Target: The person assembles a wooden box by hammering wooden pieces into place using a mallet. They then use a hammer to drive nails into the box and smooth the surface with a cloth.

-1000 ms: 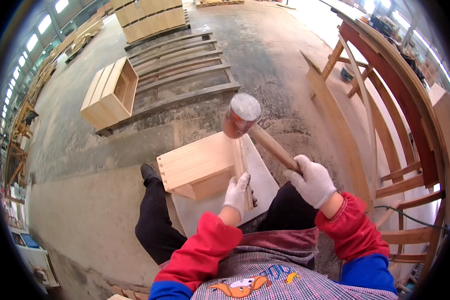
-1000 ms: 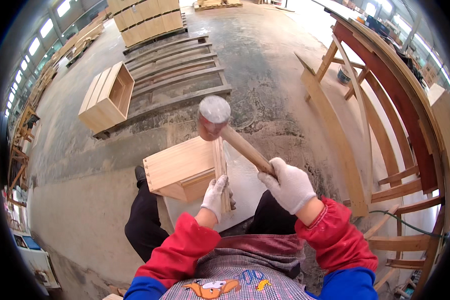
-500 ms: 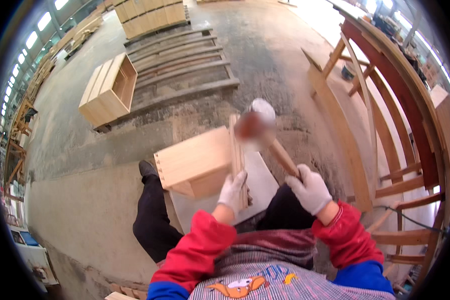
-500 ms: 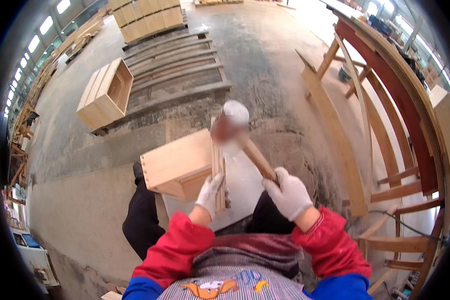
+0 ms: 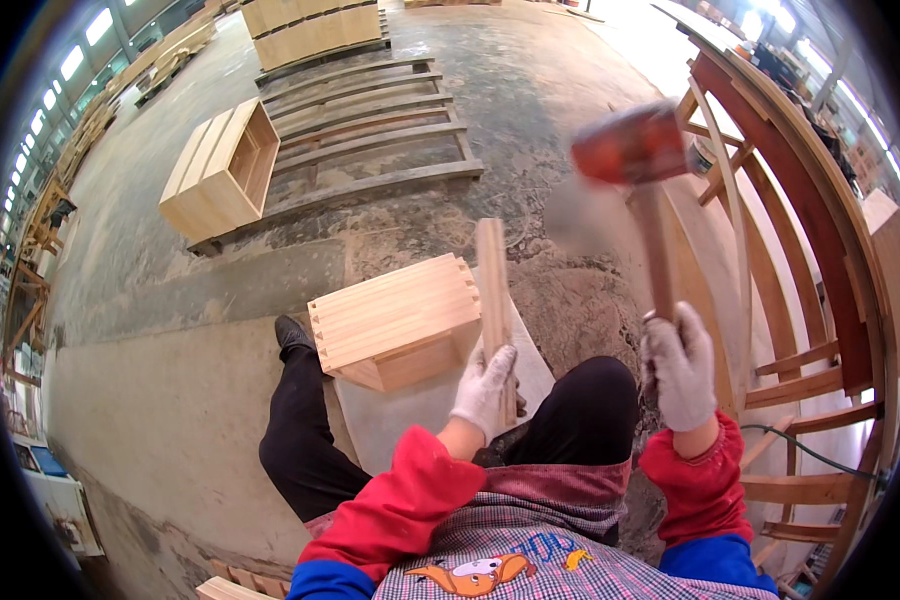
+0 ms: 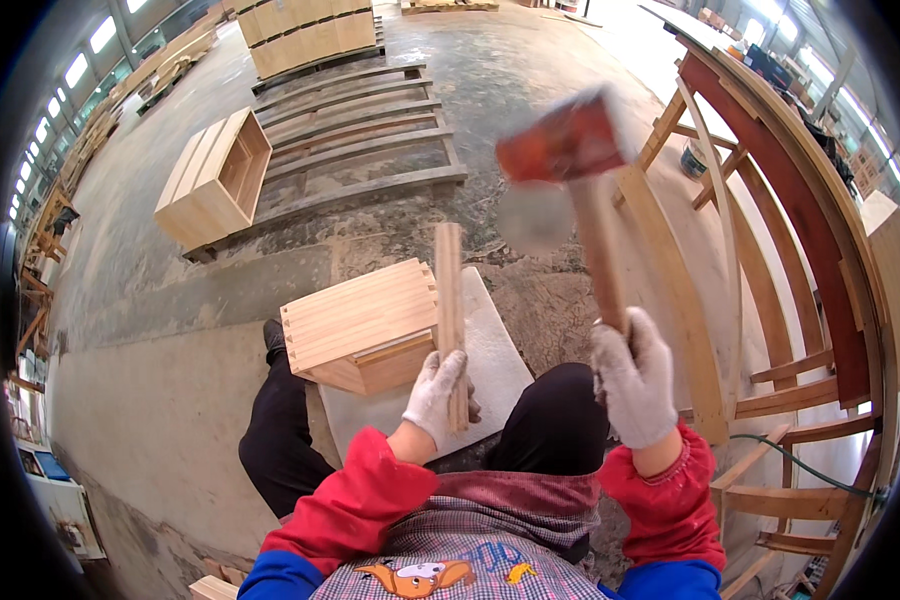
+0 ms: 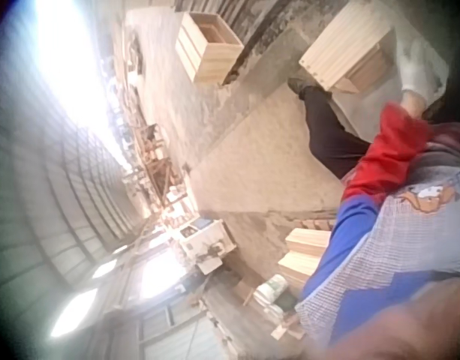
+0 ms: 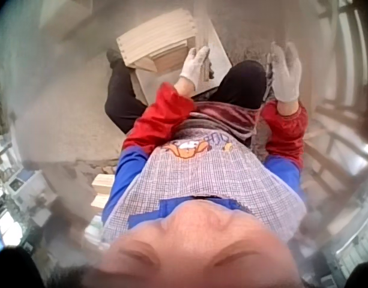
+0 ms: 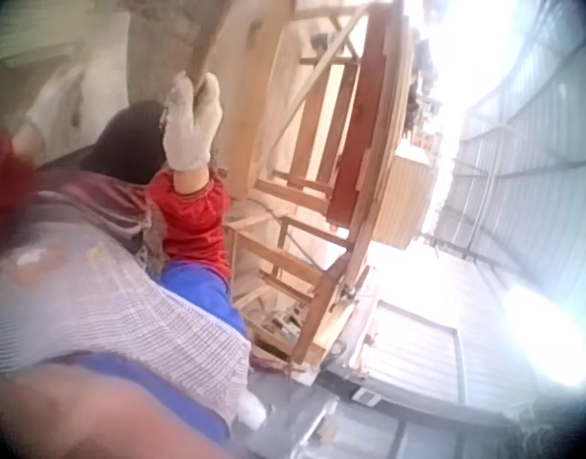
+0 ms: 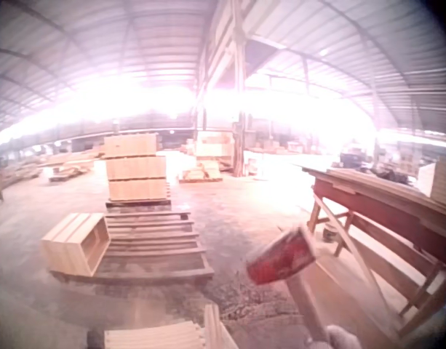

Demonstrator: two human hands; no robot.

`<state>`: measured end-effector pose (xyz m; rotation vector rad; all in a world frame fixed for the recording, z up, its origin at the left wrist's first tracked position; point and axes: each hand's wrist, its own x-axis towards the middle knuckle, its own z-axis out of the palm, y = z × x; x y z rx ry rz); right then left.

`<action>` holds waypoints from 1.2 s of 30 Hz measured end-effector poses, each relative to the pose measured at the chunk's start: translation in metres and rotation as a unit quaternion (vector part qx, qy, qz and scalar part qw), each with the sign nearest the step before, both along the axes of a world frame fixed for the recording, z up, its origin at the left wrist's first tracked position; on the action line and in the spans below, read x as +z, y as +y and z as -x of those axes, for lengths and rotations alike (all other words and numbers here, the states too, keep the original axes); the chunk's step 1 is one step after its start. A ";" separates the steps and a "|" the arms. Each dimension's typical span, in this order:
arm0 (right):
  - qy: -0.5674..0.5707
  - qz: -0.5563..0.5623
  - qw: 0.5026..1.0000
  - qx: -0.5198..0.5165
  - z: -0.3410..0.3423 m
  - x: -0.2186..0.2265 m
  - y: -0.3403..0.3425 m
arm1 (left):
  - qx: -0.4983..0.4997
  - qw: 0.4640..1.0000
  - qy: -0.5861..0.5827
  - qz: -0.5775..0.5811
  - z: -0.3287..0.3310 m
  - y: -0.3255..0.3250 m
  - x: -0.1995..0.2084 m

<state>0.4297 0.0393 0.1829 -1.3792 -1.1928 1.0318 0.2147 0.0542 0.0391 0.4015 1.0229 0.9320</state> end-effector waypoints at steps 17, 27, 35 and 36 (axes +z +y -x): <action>-0.319 0.014 0.941 0.108 0.016 -0.064 0.035 | -0.008 0.999 0.034 0.036 0.026 0.013 -0.019; -0.099 -0.080 0.991 0.039 0.036 0.032 0.036 | 0.030 0.998 -0.040 0.046 0.035 0.038 -0.009; -0.216 -0.197 0.956 0.026 0.056 -0.070 0.067 | -0.006 0.997 0.001 0.082 0.034 0.043 -0.030; -0.289 -0.139 0.946 0.049 0.052 -0.083 0.073 | -0.009 0.997 0.001 0.074 0.033 0.044 -0.028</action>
